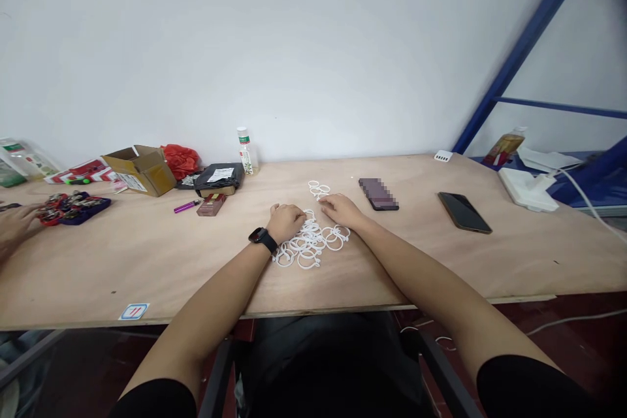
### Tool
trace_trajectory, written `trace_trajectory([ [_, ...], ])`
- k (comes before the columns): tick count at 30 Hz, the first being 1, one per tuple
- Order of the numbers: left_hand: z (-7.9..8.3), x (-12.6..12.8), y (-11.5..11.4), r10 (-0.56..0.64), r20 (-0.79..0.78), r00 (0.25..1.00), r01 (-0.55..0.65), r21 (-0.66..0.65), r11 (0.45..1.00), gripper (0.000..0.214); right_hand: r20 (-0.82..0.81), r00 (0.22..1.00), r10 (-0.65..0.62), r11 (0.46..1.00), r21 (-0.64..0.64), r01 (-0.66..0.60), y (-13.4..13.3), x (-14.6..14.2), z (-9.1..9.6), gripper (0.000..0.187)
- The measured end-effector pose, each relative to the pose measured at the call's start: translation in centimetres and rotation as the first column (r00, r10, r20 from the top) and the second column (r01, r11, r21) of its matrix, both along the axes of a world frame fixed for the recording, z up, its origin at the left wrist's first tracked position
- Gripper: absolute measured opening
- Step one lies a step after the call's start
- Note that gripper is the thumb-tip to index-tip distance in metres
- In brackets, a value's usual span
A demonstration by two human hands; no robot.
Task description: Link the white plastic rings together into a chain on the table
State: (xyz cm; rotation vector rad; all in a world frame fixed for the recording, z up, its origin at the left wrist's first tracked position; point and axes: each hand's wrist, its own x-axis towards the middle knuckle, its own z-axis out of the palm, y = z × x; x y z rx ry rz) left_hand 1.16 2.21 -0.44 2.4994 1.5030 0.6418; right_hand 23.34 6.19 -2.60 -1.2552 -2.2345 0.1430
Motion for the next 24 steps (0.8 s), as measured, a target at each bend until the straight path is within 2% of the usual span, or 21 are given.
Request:
trace_trajectory([
  [6, 0.3, 0.2, -0.1, -0.027, 0.057, 0.998, 0.026, 0.020, 0.999, 0.022, -0.151, 0.983, 0.103, 0.994, -0.011, -0.105, -1.0, -0.4, 0.5, 0.021],
  [9, 0.4, 0.2, -0.1, -0.023, 0.115, 0.993, 0.015, 0.068, 0.998, 0.025, -0.235, 0.956, 0.175, 0.983, -0.009, -0.183, -2.0, -0.9, 1.2, 0.031],
  [13, 0.4, 0.1, 0.0, -0.020, 0.172, 0.985, -0.002, 0.126, 0.992, 0.029, -0.195, 0.949, 0.247, 0.969, 0.076, -0.236, -2.8, -1.3, 1.8, 0.041],
  [18, 0.3, 0.1, -0.1, -0.028, 0.200, 0.979, -0.001, 0.140, 0.990, 0.028, -0.181, 0.944, 0.275, 0.954, 0.173, -0.245, -3.0, -1.5, 2.0, 0.023],
  [24, 0.6, 0.2, -0.2, -0.039, 0.222, 0.974, 0.015, 0.112, 0.994, 0.023, -0.249, 0.947, 0.201, 0.972, 0.170, -0.162, -3.1, -1.7, 1.7, 0.021],
])
